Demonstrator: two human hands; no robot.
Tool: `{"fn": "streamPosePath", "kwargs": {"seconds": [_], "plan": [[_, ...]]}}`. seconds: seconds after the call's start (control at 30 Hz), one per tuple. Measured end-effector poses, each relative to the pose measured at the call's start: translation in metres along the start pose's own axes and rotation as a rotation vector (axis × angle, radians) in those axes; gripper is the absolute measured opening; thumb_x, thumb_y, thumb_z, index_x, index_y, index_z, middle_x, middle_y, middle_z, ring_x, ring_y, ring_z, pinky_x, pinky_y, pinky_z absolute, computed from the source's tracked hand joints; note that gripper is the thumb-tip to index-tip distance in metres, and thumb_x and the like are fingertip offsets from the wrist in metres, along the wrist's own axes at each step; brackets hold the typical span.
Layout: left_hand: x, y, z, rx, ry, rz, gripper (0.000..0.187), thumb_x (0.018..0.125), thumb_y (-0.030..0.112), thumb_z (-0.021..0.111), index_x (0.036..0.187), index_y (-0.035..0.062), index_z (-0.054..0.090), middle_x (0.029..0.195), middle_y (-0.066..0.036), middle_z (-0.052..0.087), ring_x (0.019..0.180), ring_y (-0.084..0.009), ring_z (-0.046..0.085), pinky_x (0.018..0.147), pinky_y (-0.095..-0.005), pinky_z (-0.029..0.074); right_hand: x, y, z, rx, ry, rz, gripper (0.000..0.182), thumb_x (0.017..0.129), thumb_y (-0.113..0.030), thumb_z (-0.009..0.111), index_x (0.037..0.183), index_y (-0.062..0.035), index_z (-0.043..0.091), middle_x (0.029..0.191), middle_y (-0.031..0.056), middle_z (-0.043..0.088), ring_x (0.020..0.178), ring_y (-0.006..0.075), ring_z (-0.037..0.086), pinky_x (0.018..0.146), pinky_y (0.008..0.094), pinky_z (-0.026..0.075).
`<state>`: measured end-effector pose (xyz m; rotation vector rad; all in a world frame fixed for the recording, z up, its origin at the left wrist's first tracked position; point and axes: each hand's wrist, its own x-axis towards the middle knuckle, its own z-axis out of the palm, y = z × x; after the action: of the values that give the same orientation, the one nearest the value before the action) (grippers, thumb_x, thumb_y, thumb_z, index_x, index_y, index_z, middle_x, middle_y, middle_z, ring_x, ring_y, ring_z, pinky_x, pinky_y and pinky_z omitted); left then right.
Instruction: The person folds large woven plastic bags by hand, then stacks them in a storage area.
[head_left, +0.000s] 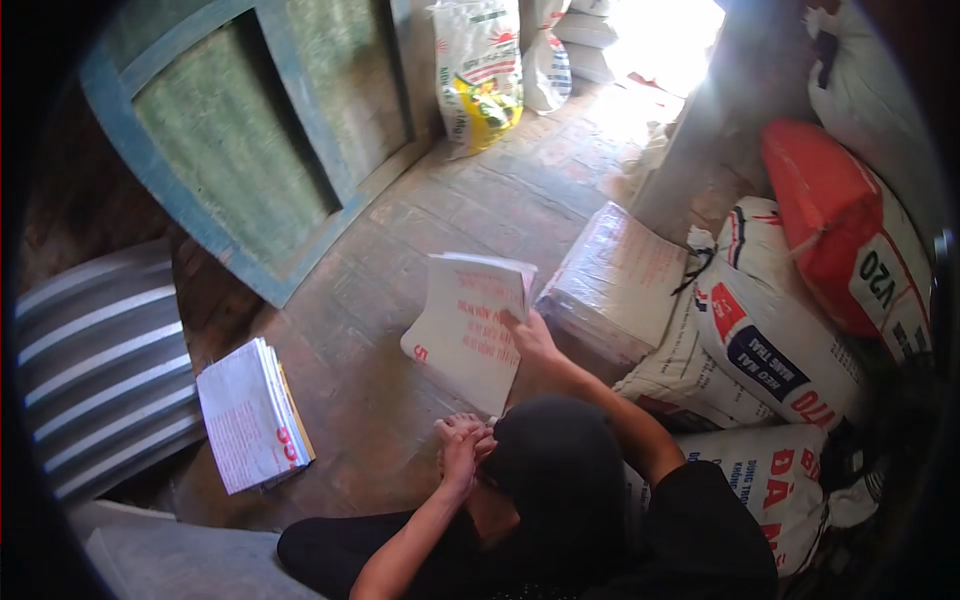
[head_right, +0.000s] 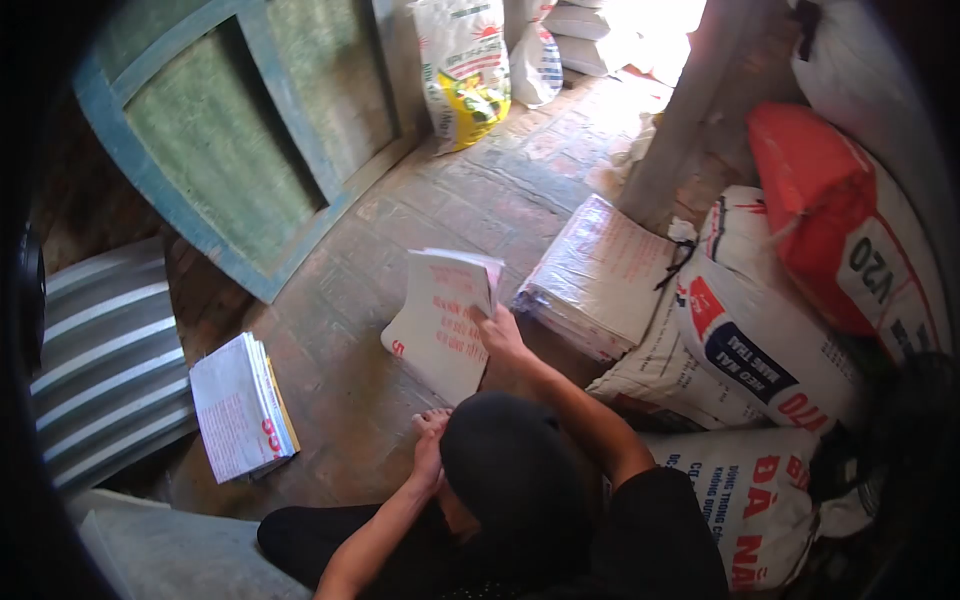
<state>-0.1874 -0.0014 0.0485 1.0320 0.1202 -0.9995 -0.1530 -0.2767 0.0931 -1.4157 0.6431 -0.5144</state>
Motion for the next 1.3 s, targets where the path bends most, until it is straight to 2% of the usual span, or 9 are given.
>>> {"fn": "streamPosePath", "kwargs": {"seconds": [0.1, 0.17, 0.27, 0.47, 0.6, 0.73, 0.93, 1.13, 1.3], "plan": [[0.001, 0.002, 0.001, 0.01, -0.044, -0.019, 0.034, 0.097, 0.018, 0.06, 0.127, 0.0016, 0.054, 0.113, -0.01, 0.067, 0.091, -0.0134, 0.066, 0.074, -0.0247, 0.055, 0.016, -0.06, -0.032, 0.109, 0.084, -0.092, 0.035, 0.101, -0.028, 0.062, 0.113, 0.0051, 0.066, 0.098, 0.0087, 0.071, 0.089, 0.0176, 0.064, 0.078, 0.0345, 0.052], [0.004, 0.006, 0.0, 0.047, -0.053, -0.008, 0.035, 0.098, 0.02, 0.06, 0.127, 0.0022, 0.054, 0.113, -0.01, 0.066, 0.093, -0.013, 0.066, 0.076, -0.0246, 0.055, 0.01, -0.086, -0.057, 0.472, 0.103, -0.175, 0.038, 0.101, -0.023, 0.06, 0.13, 0.0008, 0.054, 0.119, 0.0153, 0.065, 0.099, 0.0232, 0.069, 0.078, 0.0379, 0.06], [0.002, 0.018, 0.003, 0.054, 0.003, -0.036, 0.033, 0.099, 0.021, 0.057, 0.128, 0.0063, 0.053, 0.115, -0.009, 0.066, 0.094, -0.0138, 0.066, 0.076, -0.0278, 0.054, -0.004, -0.096, -0.083, 0.577, 0.357, -0.217, 0.036, 0.101, -0.03, 0.061, 0.127, -0.0044, 0.059, 0.117, 0.0067, 0.067, 0.101, 0.0166, 0.066, 0.084, 0.0346, 0.055], [-0.001, 0.033, -0.009, 0.171, 0.001, -0.024, 0.028, 0.1, 0.021, 0.055, 0.126, 0.0102, 0.055, 0.114, -0.005, 0.066, 0.092, -0.0139, 0.066, 0.076, -0.0308, 0.054, -0.034, -0.007, -0.135, 0.859, 0.423, 0.151, 0.044, 0.101, -0.037, 0.058, 0.137, -0.0125, 0.051, 0.13, 0.0068, 0.061, 0.118, 0.0253, 0.06, 0.097, 0.0465, 0.053], [0.002, 0.043, -0.022, 0.207, 0.07, -0.064, 0.029, 0.099, 0.021, 0.055, 0.126, 0.0107, 0.055, 0.112, -0.005, 0.067, 0.092, -0.0143, 0.067, 0.076, -0.0311, 0.054, -0.048, 0.016, -0.141, 0.851, 0.597, 0.335, 0.039, 0.104, -0.033, 0.052, 0.131, -0.0054, 0.051, 0.124, 0.0139, 0.063, 0.114, 0.0316, 0.062, 0.098, 0.0515, 0.055], [-0.004, 0.054, -0.016, 0.194, 0.129, -0.052, 0.031, 0.098, 0.021, 0.056, 0.127, 0.0093, 0.054, 0.112, -0.005, 0.067, 0.092, -0.0156, 0.067, 0.076, -0.0306, 0.054, -0.053, 0.023, -0.141, 1.008, 0.568, 0.212, 0.035, 0.104, -0.026, 0.054, 0.132, -0.0046, 0.049, 0.127, 0.014, 0.06, 0.113, 0.0334, 0.063, 0.098, 0.0492, 0.057], [-0.009, 0.057, -0.014, 0.237, 0.114, -0.054, 0.036, 0.098, 0.021, 0.055, 0.132, 0.0086, 0.052, 0.117, -0.008, 0.063, 0.098, -0.0196, 0.064, 0.081, -0.033, 0.054, -0.037, 0.012, -0.122, 1.085, 0.872, 0.027, 0.041, 0.104, -0.029, 0.055, 0.135, -0.0051, 0.045, 0.13, 0.0146, 0.057, 0.115, 0.0353, 0.062, 0.098, 0.0503, 0.057], [0.005, 0.053, -0.016, 0.238, 0.114, -0.069, 0.035, 0.098, 0.021, 0.056, 0.131, 0.0086, 0.052, 0.118, -0.008, 0.064, 0.098, -0.0191, 0.065, 0.079, -0.0321, 0.053, -0.011, 0.034, -0.148, 1.077, 0.738, 0.281, 0.043, 0.103, -0.032, 0.055, 0.137, -0.0076, 0.044, 0.131, 0.016, 0.054, 0.114, 0.0406, 0.059, 0.097, 0.0539, 0.057], [0.01, 0.06, -0.024, 0.246, 0.114, -0.063, 0.033, 0.098, 0.022, 0.056, 0.129, 0.0089, 0.054, 0.117, -0.008, 0.065, 0.099, -0.0188, 0.065, 0.079, -0.0325, 0.054, 0.024, 0.044, -0.169, 1.21, 0.776, 0.162, 0.037, 0.105, -0.03, 0.049, 0.135, -0.0078, 0.047, 0.132, 0.0148, 0.056, 0.119, 0.0341, 0.059, 0.098, 0.0522, 0.057]]}}
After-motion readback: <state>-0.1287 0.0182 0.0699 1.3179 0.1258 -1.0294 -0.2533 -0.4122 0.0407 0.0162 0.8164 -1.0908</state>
